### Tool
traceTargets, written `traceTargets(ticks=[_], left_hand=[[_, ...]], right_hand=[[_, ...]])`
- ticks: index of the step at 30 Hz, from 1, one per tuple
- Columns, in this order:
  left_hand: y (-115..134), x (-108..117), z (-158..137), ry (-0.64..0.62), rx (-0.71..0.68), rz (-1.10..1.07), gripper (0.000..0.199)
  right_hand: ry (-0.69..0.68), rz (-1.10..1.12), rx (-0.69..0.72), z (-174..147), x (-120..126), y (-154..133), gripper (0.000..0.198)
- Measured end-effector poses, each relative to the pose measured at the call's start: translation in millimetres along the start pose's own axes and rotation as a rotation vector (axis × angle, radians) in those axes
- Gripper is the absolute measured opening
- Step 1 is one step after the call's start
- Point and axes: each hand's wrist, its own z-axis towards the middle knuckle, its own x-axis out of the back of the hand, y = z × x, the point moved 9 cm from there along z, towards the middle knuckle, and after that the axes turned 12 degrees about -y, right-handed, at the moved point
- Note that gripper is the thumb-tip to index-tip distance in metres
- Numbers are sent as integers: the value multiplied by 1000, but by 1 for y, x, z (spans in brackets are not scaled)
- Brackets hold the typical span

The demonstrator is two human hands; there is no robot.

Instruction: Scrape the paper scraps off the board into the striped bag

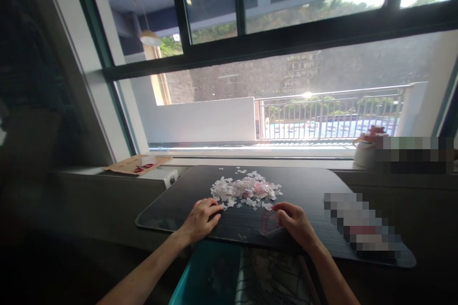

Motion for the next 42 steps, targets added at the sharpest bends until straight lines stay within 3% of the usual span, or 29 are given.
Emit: traceTargets(ticks=[8,15,18,21,24,27,37,40,42], left_hand=[[11,2,4,5,-23,6,28],[15,5,1,10,-63,5,28],[-7,12,3,41,21,13,34],[-43,14,2,60,176,31,27],[-70,7,-1,40,299,35,22],[-78,1,-4,47,343,43,24],[-74,5,-8,122,335,77,20],[-55,14,-3,170,274,88,21],[-28,18,6,188,193,89,24]], right_hand=[[9,-18,0,-1,1,-1,30],[141,-74,-32,-2,15,-2,36],[240,-117,-69,-4,26,5,40],[303,-156,-94,-4,32,11,44],[295,-182,-90,-2,31,14,44],[252,-193,-70,2,26,14,41],[294,-219,-81,0,31,15,46],[287,-215,-80,2,30,17,45],[301,-216,-87,2,31,19,46]])
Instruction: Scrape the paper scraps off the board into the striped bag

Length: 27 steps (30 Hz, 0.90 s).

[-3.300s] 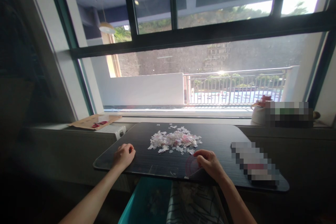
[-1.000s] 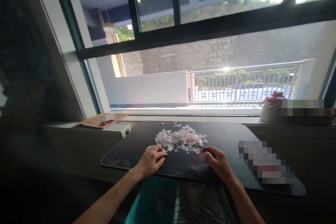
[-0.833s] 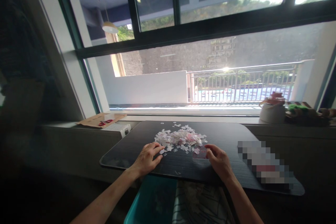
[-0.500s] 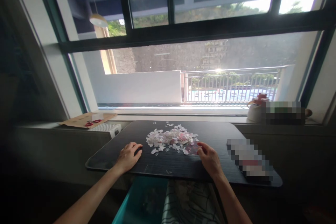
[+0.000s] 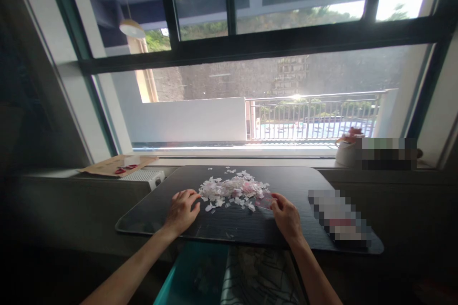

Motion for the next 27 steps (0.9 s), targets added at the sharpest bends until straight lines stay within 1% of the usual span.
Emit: traceTargets(ticks=[2,4,6,7,9,12,14,17,19,21,22,25,27], left_hand=[[37,-1,6,-18,-106,-18,24],[78,-6,11,-65,-225,-39,24],[112,-14,15,-114,-319,-59,26],[125,-19,16,-138,-350,-67,26],[143,-25,17,-180,-397,-79,26],[148,-29,15,-231,-436,-92,23],[143,-25,14,-241,-436,-97,16],[137,-18,15,-227,-410,-103,14],[141,-18,18,-224,-408,-106,17],[151,-24,21,-235,-428,-108,23],[157,-27,23,-241,-437,-110,23],[163,-32,24,-238,-455,-122,11],[157,-29,21,-215,-451,-131,3]], right_hand=[[20,2,-11,0,2,3,48],[29,10,-17,0,2,6,48],[34,19,-19,0,3,7,47],[38,23,-20,0,3,7,47],[48,32,-22,0,4,8,47],[58,44,-25,0,4,7,47],[57,52,-24,0,5,7,47],[55,61,-18,1,5,7,45],[58,64,-15,1,5,7,45],[63,65,-12,1,5,7,45],[63,66,-10,1,6,7,45],[56,72,-3,1,5,7,45],[46,79,3,2,4,7,45]])
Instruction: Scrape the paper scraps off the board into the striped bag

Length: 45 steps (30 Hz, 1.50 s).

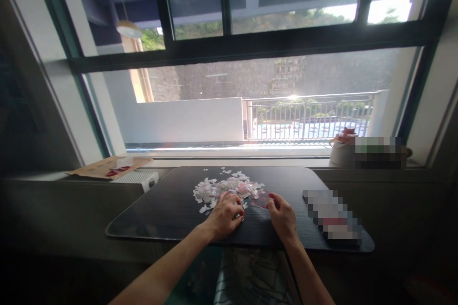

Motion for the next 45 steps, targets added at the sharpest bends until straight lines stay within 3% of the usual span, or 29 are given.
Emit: traceTargets(ticks=[12,17,21,27,34,39,45], left_hand=[[-91,47,-42,161,299,64,14],[-158,52,-80,107,582,124,13],[-199,39,-115,44,837,148,21],[-201,23,-127,48,906,170,23],[-199,24,-126,54,899,195,23],[-199,23,-126,59,901,199,22],[-199,24,-126,59,901,195,23]], right_hand=[[-250,69,144,-7,-30,-20,41],[-316,58,161,-8,-37,-21,37],[-308,46,158,-8,-37,-20,39],[-283,9,151,-7,-33,-20,37],[-340,23,189,-12,-41,-29,36],[-228,13,177,-8,-29,-26,38],[-228,31,184,-5,-30,-28,37]])
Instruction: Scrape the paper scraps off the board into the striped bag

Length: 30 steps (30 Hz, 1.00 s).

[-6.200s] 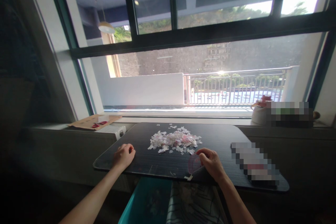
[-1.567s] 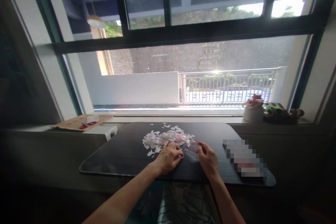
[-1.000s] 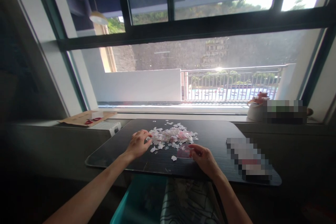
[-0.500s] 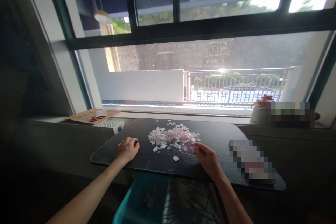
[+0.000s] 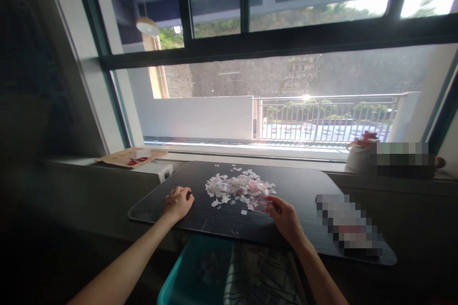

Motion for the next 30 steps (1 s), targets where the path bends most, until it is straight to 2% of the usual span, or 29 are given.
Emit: traceTargets(ticks=[8,15,30], left_hand=[[-1,-2,2,-4,2,-7,23],[0,0,0,-3,3,-13,23],[0,1,0,-12,-2,-21,23]], right_hand=[[-62,-3,-2,2,-19,-6,34],[-9,-28,-48,-2,-10,-5,32],[-46,22,-110,-8,-7,-12,24]])
